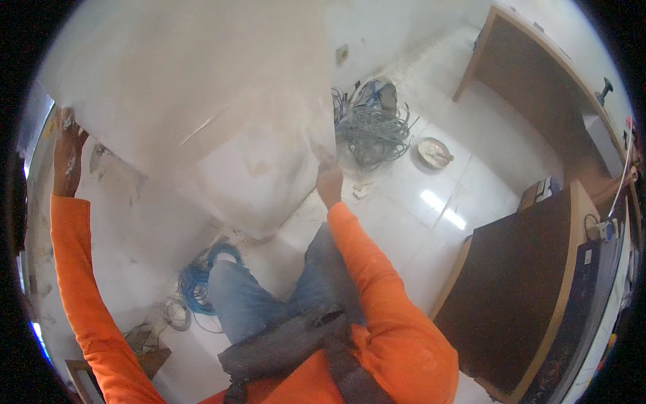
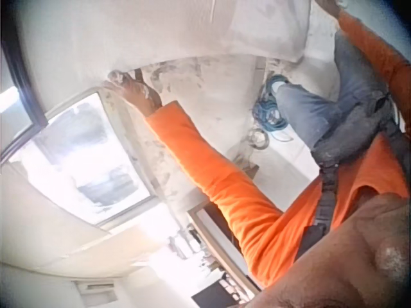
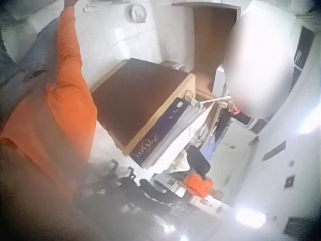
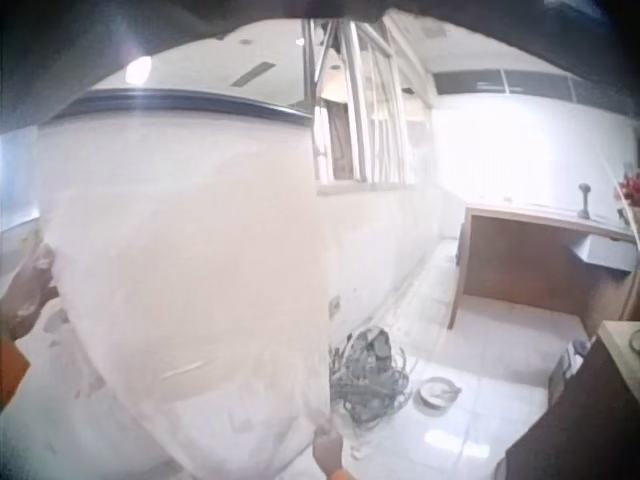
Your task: The person sands a wall with sandpaper, scoops putty from a bowl onto a board using a spatula, and applies the putty onto the wall with the board.
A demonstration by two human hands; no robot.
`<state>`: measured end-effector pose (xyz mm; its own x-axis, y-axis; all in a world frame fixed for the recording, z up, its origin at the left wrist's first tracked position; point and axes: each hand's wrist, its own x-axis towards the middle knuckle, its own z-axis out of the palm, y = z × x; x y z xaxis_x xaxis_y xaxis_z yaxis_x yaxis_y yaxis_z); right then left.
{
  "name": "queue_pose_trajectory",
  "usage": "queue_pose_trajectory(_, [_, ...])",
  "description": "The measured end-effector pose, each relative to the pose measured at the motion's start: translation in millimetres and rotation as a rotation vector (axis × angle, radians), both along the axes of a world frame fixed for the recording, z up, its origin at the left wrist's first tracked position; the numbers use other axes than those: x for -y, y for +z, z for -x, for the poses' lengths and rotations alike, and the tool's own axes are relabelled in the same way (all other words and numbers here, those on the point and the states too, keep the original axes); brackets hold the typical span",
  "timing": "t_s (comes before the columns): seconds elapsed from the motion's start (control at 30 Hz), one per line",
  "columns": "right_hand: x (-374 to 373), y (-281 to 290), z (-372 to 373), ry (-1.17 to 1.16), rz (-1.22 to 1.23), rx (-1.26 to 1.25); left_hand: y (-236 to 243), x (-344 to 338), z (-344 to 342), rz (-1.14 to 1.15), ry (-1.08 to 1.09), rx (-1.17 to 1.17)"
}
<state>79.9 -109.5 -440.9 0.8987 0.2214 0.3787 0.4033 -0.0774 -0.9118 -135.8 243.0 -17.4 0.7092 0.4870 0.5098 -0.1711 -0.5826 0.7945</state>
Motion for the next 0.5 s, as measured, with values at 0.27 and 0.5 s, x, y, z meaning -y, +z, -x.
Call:
queue_pose_trajectory(0.27, [-14,85,-65,-0.383,-0.3,0.116,9,-37,0,0.279,-0.101,0.032])
queue_pose_trajectory(0.5, [-78,102,-19,-0.407,-0.13,0.2,-3,14,7,-0.232,0.05,-0.061])
